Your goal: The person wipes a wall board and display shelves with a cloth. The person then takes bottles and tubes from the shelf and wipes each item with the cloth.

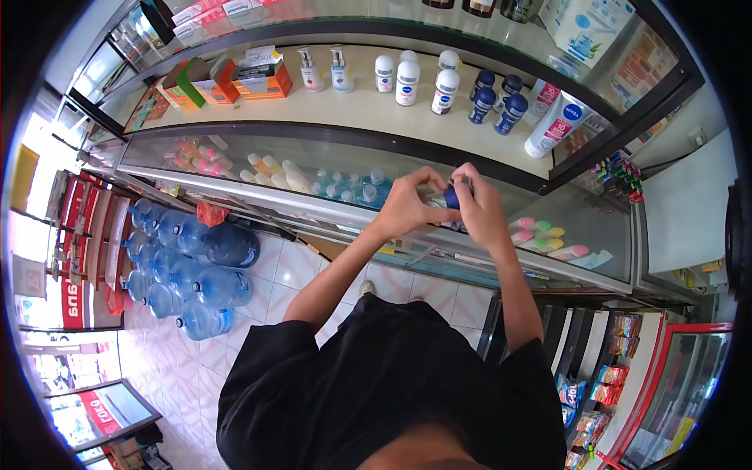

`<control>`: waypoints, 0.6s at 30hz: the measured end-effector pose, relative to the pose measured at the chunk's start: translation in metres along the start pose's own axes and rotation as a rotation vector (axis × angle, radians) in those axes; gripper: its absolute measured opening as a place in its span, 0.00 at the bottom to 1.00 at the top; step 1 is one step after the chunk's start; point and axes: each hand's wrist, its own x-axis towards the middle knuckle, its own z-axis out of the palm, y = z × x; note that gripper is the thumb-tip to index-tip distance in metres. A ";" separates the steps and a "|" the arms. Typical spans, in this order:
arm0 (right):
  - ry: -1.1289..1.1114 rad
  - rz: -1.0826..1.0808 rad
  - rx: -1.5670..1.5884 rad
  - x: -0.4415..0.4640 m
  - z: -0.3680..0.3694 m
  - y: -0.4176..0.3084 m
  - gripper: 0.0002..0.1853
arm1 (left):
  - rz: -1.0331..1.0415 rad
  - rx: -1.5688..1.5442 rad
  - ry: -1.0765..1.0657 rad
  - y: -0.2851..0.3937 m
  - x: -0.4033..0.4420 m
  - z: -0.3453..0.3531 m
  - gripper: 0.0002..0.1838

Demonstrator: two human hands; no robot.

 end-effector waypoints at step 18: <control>0.367 -0.057 0.291 0.025 0.036 0.006 0.12 | -0.145 -0.320 -0.088 0.009 -0.012 -0.017 0.20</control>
